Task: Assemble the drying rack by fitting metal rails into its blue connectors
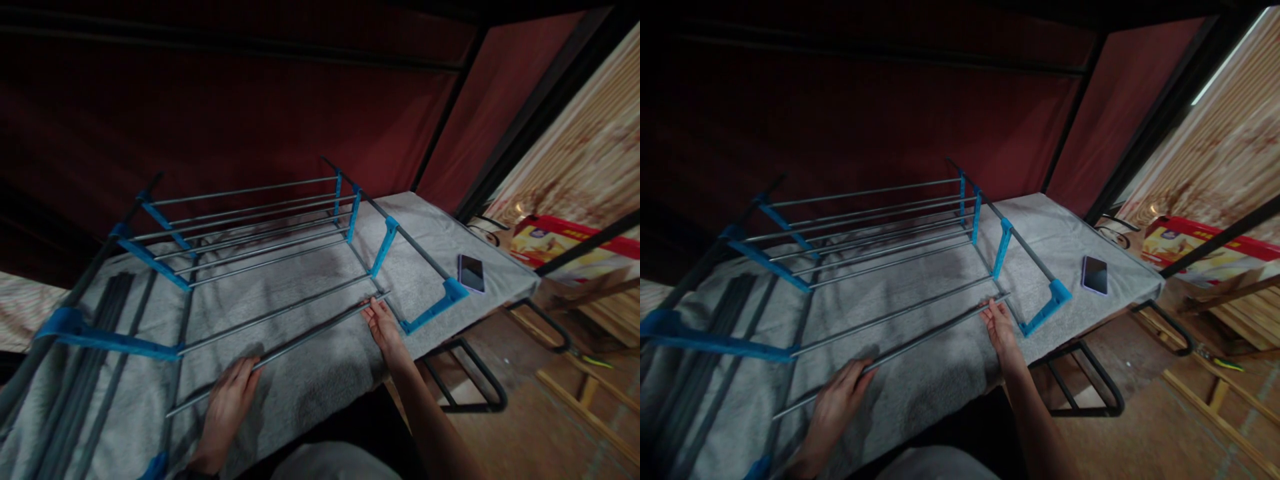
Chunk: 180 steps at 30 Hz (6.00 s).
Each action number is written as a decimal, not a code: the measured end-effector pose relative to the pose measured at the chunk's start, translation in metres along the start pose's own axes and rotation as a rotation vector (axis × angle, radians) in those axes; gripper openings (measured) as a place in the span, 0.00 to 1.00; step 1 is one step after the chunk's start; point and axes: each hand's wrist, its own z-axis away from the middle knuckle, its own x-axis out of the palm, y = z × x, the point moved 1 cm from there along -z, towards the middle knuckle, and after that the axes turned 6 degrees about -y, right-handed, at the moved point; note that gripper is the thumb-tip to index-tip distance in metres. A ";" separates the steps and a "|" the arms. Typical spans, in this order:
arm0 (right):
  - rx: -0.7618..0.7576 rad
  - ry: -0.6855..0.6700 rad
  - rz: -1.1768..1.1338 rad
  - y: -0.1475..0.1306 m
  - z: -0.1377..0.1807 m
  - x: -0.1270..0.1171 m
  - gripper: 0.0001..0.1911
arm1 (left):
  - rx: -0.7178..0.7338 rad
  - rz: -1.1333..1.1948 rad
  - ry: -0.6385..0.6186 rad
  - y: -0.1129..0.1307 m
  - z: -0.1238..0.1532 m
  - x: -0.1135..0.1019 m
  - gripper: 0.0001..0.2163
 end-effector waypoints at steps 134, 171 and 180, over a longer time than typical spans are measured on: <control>-0.113 -0.031 -0.140 -0.028 -0.007 0.029 0.06 | 0.162 -0.088 0.070 0.019 -0.042 0.021 0.17; -0.045 0.056 -0.247 -0.009 -0.026 0.001 0.09 | 0.256 -0.207 -0.010 0.005 -0.028 0.024 0.13; 0.041 -0.054 -0.280 -0.012 -0.021 -0.006 0.10 | 0.265 -0.238 -0.029 0.001 -0.028 0.029 0.13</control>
